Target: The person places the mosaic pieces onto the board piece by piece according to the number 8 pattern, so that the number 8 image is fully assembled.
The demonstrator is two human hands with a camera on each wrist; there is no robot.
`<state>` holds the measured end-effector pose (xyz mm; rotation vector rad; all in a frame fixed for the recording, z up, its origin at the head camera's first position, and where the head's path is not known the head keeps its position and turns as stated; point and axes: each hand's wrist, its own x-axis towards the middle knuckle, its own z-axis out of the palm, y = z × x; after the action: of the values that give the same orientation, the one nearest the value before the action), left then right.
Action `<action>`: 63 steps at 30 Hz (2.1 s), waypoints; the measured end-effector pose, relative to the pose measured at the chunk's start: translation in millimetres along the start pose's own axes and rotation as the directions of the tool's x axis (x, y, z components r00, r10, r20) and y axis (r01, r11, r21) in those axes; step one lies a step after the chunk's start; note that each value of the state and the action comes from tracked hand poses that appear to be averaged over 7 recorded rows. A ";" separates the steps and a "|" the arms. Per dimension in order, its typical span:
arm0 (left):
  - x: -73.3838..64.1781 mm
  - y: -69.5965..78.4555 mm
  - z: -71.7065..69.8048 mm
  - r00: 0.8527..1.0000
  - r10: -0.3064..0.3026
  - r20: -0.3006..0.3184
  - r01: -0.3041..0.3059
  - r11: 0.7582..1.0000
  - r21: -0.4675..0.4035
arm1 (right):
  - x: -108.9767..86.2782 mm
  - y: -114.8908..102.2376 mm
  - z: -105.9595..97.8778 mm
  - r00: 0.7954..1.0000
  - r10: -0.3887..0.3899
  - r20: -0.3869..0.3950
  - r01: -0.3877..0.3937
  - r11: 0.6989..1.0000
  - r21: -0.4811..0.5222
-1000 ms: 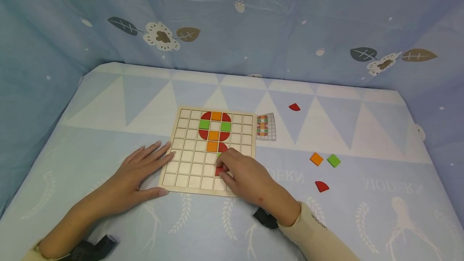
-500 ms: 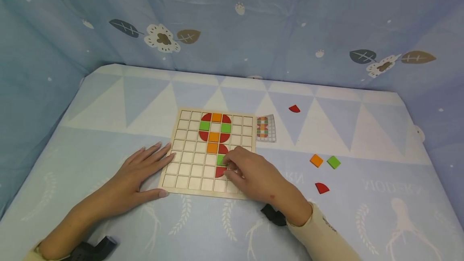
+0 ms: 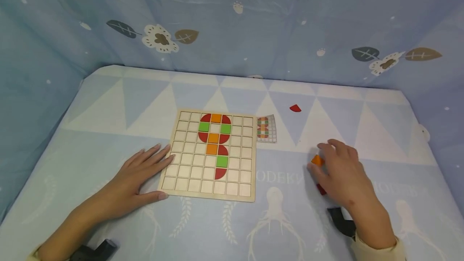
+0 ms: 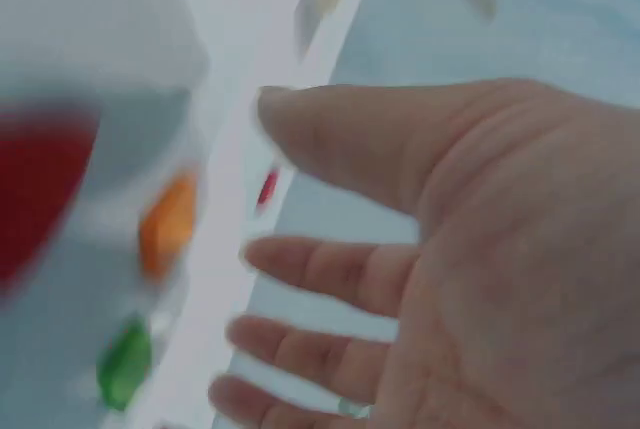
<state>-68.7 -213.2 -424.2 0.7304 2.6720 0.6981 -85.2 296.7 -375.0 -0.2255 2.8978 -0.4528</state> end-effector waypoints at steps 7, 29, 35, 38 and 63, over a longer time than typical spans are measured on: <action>1.4 -0.6 -1.3 1.000 0.020 -0.007 -0.020 1.000 -0.006 | -1.7 16.3 -4.7 0.988 0.082 0.130 -0.085 0.996 0.018; -0.4 -1.2 -0.8 0.999 0.028 -0.023 -0.028 1.000 0.004 | 7.6 13.4 -1.1 0.993 0.046 0.106 -0.056 0.994 0.096; 1.5 0.5 -1.7 1.000 0.020 -0.014 -0.020 1.000 -0.002 | 5.6 10.5 0.1 0.991 0.065 0.119 -0.082 0.986 0.143; 2.7 1.2 -1.4 1.000 0.009 -0.002 -0.009 1.000 -0.005 | 4.3 10.7 0.7 0.989 0.076 0.128 -0.096 0.983 0.159; 0.0 -2.2 -0.2 0.999 0.034 -0.022 -0.035 0.999 -0.010 | 6.4 7.9 10.4 0.991 0.083 0.106 -0.098 0.985 0.145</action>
<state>-69.6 -214.9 -425.2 0.7722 2.6798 0.7322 -90.1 300.0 -388.3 -0.0898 2.7476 -0.6219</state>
